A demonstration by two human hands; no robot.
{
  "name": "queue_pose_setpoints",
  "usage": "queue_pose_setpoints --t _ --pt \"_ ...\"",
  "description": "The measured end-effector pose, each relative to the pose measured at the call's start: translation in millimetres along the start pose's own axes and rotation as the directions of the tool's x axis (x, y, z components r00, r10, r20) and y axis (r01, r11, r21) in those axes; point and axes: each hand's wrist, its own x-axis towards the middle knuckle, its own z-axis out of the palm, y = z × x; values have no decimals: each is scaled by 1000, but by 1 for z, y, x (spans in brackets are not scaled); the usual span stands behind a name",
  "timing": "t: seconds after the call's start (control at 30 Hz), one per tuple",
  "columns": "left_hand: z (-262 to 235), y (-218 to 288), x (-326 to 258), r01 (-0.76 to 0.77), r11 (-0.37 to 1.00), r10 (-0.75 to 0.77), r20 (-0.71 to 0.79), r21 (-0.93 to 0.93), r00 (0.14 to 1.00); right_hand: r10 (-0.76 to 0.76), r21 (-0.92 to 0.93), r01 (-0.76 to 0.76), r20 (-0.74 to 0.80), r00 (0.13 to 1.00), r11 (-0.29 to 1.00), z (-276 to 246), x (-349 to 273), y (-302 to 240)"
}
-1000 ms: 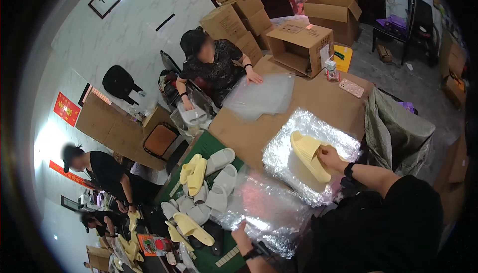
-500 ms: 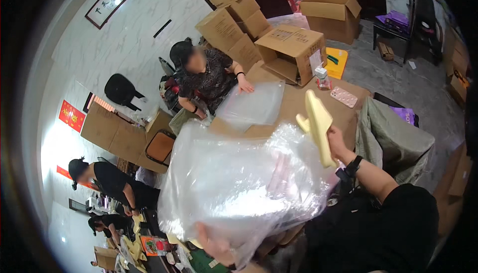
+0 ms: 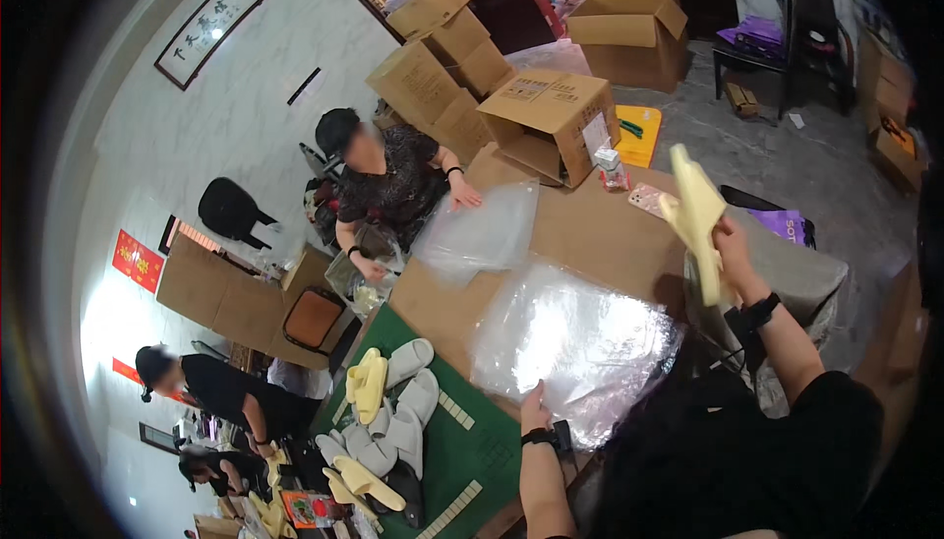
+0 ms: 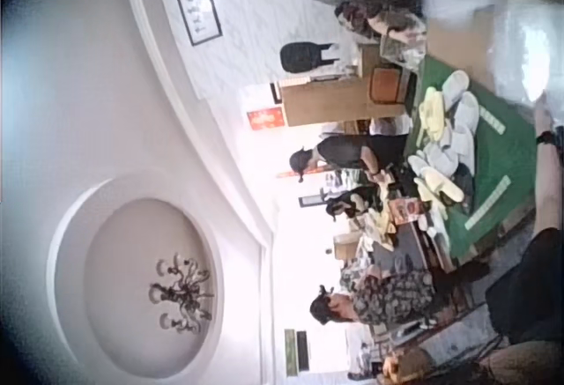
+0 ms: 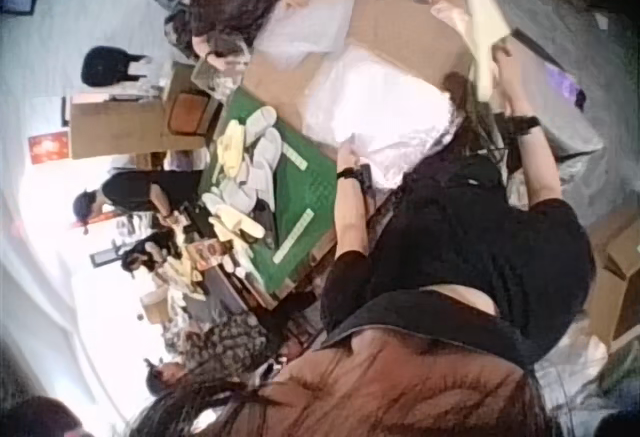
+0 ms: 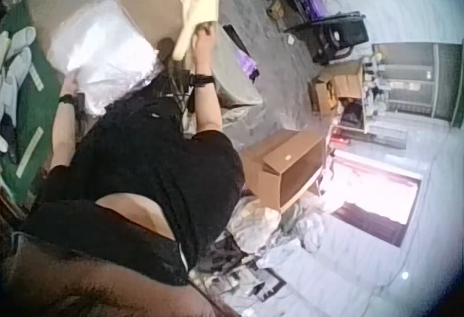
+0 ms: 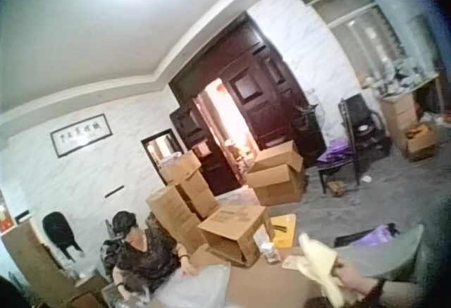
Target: The recorder is packing various pairs of slippers and shoes into plastic bags and placing them into a larger shipping bag or box, working at a table with other people performing similar packing tasks.
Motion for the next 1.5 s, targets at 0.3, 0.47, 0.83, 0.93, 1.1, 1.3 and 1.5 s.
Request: queue_pose_setpoints --t 0.3,0.47,0.83,0.93,1.1,1.3,1.5 --pt "-6 18 -10 146 966 -180 -152 -213 972 -64 -432 462 673 737 775 139 -73 -8" --pt "17 39 -21 -11 986 -60 -414 -168 908 -189 -286 923 922 338 256 167 -130 73" --pt "26 -77 -44 -78 988 137 -526 134 839 589 -761 117 580 563 638 117 -28 152" --pt "41 -85 -38 -105 994 97 -503 11 859 624 -684 -58 623 472 727 120 -37 166" --pt "56 -78 -39 -98 987 57 -294 -128 954 801 -659 -458 517 300 597 120 -38 177" --pt "31 -58 -41 277 600 -188 204 -751 961 878 -649 -634 468 103 421 161 -52 182" --pt "-3 -29 -28 85 824 -186 -126 -561 974 826 -693 -451 502 258 562 187 -44 246"
